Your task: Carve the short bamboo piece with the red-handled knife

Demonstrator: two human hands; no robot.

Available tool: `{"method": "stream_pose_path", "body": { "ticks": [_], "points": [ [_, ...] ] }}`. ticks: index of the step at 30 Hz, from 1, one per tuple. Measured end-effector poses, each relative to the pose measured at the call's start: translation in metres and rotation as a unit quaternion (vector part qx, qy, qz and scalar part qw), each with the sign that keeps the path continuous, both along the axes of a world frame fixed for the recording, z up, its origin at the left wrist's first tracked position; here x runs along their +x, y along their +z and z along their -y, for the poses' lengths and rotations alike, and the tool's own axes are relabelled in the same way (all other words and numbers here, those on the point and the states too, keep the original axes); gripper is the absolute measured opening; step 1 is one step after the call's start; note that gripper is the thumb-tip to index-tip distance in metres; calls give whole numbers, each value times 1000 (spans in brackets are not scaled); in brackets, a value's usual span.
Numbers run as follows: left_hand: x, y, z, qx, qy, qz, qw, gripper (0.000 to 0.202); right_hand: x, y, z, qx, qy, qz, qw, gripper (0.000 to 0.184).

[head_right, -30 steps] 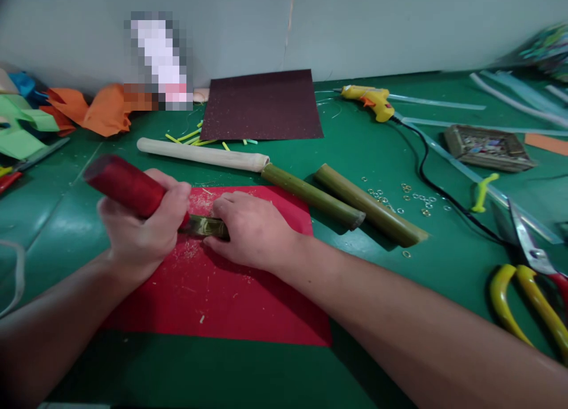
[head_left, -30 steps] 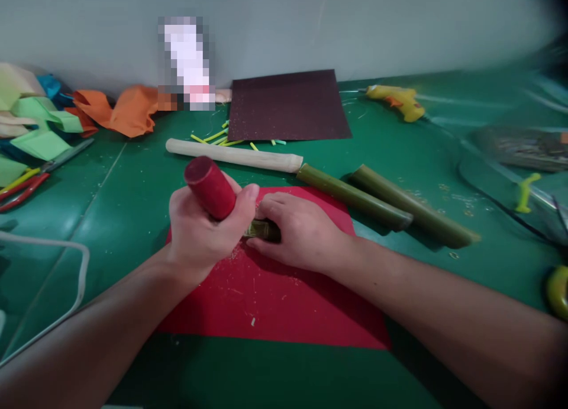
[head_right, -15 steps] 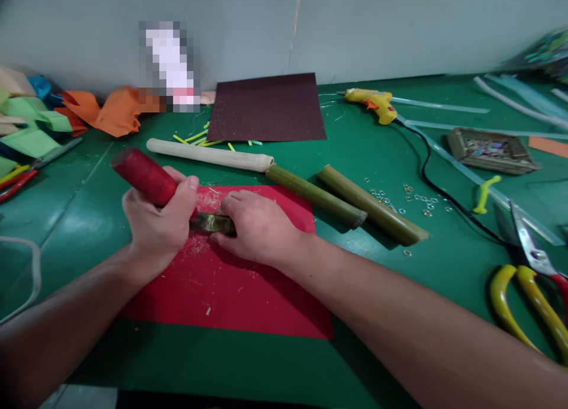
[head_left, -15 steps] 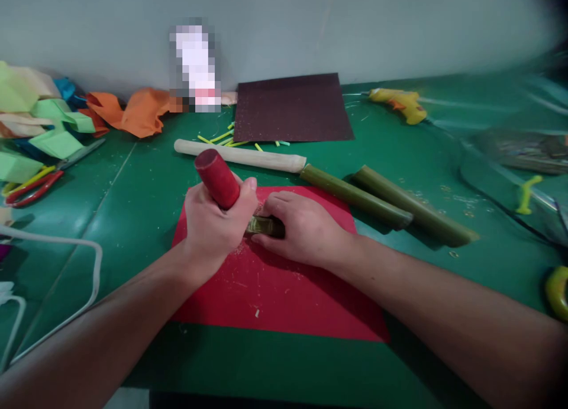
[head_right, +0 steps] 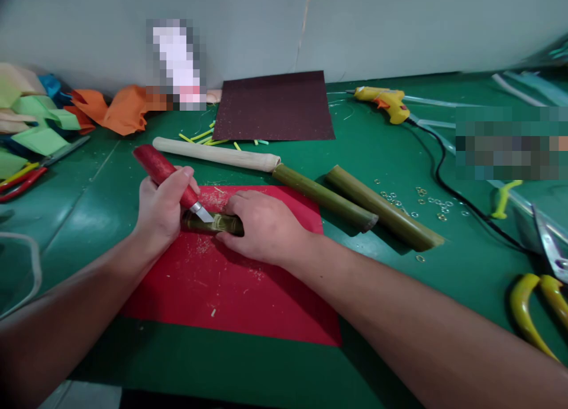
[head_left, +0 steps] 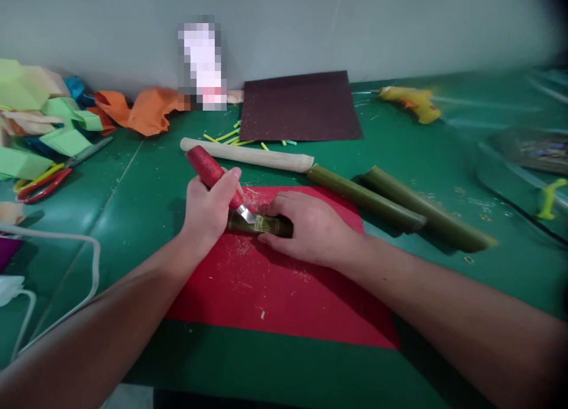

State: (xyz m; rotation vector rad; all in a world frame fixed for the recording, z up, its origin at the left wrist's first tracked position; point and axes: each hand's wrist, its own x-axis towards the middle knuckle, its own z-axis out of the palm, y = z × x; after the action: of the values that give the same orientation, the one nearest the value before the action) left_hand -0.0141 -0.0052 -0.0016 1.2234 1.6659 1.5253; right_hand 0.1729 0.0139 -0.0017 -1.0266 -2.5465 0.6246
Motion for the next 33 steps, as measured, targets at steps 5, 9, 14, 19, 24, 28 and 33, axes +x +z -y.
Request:
{"method": "stream_pose_path", "body": {
  "ticks": [5,9,14,19,24,28,33],
  "points": [
    [-5,-2,-2,-14,-12,8,1000,32,1,-1,-1,-3,6,-2,1000,28],
    [-10,-3,-4,-61,-4,15,998,33,1,-1,-1,1,3,7,1000,28],
    [-13,-6,-7,-99,-12,23,995,34,2,0,-1,-3,12,8,1000,26],
    [-5,1,-3,-12,-14,21,1000,23,2,0,-2,-5,3,0,1000,28],
    [6,15,9,91,2,-35,995,18,2,-1,0,2,10,-28,1000,28],
    [8,20,14,97,-8,-73,993,20,3,-2,1,3,14,-36,999,25],
    [10,20,17,98,-14,-103,990,21,3,-1,0,3,15,-34,999,24]
  ]
}}
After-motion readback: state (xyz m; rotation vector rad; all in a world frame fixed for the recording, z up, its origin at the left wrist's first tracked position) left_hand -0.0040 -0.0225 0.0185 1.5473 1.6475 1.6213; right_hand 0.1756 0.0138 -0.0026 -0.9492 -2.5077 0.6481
